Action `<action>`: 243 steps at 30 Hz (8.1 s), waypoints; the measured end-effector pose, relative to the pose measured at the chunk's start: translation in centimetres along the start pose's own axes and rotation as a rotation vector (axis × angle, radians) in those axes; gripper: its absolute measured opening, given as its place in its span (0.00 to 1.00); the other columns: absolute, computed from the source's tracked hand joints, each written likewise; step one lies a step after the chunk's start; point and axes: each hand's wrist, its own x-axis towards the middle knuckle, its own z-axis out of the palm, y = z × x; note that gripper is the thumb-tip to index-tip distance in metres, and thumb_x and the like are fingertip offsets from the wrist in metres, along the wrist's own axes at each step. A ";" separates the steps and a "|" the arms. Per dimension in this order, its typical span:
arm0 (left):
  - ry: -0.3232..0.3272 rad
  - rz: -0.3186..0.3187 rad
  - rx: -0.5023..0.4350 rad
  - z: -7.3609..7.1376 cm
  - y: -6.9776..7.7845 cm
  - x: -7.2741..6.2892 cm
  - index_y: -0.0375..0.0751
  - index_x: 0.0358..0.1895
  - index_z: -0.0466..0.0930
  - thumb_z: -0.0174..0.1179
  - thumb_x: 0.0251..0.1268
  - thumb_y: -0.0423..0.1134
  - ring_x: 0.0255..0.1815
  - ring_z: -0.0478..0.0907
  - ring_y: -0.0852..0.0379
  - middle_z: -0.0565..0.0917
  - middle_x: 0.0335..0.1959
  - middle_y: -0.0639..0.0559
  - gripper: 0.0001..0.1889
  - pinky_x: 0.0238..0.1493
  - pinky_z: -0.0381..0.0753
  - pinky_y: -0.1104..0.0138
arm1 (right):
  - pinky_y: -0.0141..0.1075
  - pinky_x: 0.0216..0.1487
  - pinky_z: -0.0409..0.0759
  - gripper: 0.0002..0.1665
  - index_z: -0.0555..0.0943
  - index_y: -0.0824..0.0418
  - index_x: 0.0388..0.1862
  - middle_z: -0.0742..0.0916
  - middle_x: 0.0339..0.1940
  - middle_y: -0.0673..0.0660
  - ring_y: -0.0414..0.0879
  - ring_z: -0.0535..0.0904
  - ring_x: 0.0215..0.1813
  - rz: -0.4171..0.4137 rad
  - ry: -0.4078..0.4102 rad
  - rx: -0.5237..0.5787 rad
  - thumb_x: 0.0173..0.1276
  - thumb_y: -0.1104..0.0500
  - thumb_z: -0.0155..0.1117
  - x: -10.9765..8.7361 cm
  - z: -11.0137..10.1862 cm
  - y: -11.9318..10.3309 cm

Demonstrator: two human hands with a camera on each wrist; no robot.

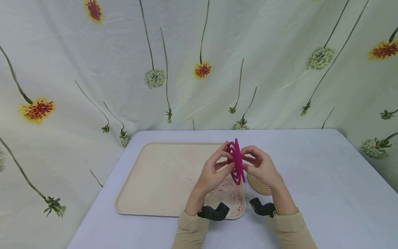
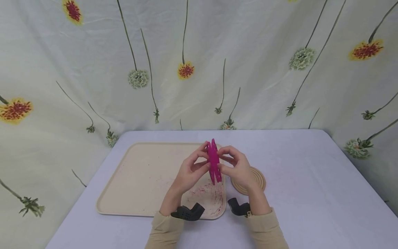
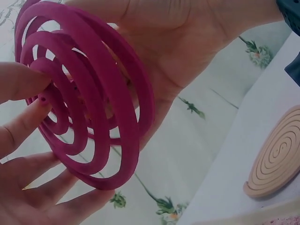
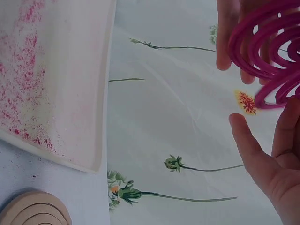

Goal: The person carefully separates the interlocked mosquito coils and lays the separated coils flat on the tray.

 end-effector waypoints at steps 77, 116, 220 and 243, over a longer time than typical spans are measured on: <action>0.316 -0.109 -0.246 -2.7 -4.1 0.2 0.28 0.53 0.78 0.59 0.62 0.28 0.37 0.83 0.57 0.79 0.47 0.32 0.16 0.40 0.82 0.64 | 0.35 0.41 0.82 0.25 0.73 0.67 0.61 0.83 0.49 0.60 0.40 0.84 0.41 0.310 0.171 -0.048 0.67 0.60 0.61 -0.6 -2.6 -0.4; -0.131 -0.046 -0.143 -5.0 -3.6 -0.9 0.26 0.55 0.75 0.60 0.62 0.33 0.43 0.80 0.52 0.81 0.48 0.41 0.20 0.42 0.82 0.63 | 0.45 0.40 0.83 0.25 0.70 0.71 0.61 0.79 0.54 0.54 0.49 0.81 0.47 0.209 -0.349 0.035 0.64 0.72 0.58 -2.1 -6.1 -1.1; 0.143 -0.025 -0.229 -2.7 -3.2 -0.1 0.34 0.62 0.70 0.56 0.64 0.30 0.50 0.78 0.50 0.75 0.55 0.38 0.22 0.47 0.80 0.58 | 0.38 0.41 0.83 0.23 0.73 0.69 0.56 0.78 0.53 0.61 0.46 0.82 0.46 0.244 -0.005 -0.047 0.62 0.68 0.63 -1.2 -3.3 -2.7; 0.315 0.043 -0.206 -0.9 -3.3 0.5 0.37 0.65 0.68 0.59 0.62 0.27 0.56 0.75 0.41 0.75 0.57 0.39 0.26 0.47 0.79 0.60 | 0.34 0.41 0.82 0.27 0.72 0.68 0.62 0.79 0.55 0.65 0.42 0.82 0.44 0.257 0.120 -0.095 0.64 0.65 0.63 -1.2 -3.5 -2.9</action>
